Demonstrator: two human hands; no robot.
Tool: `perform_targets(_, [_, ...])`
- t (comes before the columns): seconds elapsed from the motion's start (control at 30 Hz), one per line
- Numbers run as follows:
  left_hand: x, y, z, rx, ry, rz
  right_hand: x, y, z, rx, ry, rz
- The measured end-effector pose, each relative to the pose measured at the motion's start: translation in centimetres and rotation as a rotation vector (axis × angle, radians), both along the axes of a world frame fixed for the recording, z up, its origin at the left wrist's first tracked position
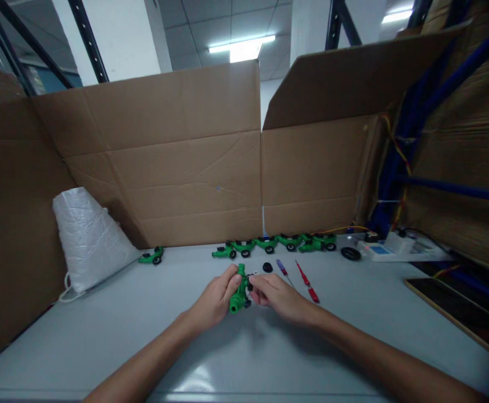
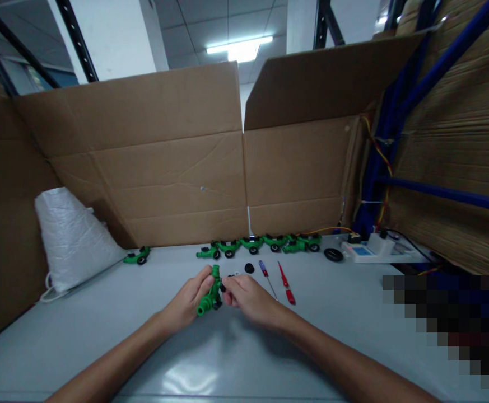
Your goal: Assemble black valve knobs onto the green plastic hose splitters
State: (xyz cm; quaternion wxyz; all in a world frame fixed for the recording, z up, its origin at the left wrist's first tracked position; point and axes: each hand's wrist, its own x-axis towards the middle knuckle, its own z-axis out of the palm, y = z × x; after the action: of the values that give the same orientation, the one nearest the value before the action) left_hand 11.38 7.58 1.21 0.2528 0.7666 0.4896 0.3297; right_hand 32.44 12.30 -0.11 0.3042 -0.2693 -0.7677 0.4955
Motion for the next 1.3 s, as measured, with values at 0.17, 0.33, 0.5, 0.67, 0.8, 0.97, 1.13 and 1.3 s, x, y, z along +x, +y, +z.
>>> perform_targets(0.17, [-0.4, 0.5, 0.1, 0.015, 0.024, 0.005, -0.6, 0.5, -0.4, -0.230, 0.020, 0.030])
perform_targets(0.33, [0.0, 0.8, -0.5, 0.037, 0.018, 0.056, -0.3, 0.6, -0.7, -0.358, 0.086, 0.044])
perform_targets(0.5, [0.2, 0.8, -0.4, 0.100, -0.037, 0.063, -0.6, -0.1, -0.1, -0.512, 0.192, 0.030])
perform_targets(0.67, [0.3, 0.7, 0.1, 0.113, -0.057, 0.035, -0.3, 0.1, 0.5, -0.565, 0.207, 0.066])
perform_targets(0.8, [0.4, 0.6, 0.3, 0.041, -0.183, -0.067, -0.3, 0.6, 0.0, -0.519, 0.239, 0.050])
perform_targets(0.97, [0.4, 0.6, -0.2, -0.031, -0.286, -0.066, -1.2, 0.3, -0.6, -0.411, 0.274, 0.034])
perform_targets(1.13, [0.7, 0.5, -0.2, 0.119, -0.217, 0.011, -1.3, 0.2, -0.5, -0.430, 0.386, 0.012])
perform_targets(1.3, [0.7, 0.1, 0.3, 0.240, -0.024, -0.028, -0.7, 0.5, -0.4, -0.451, 0.456, -0.012])
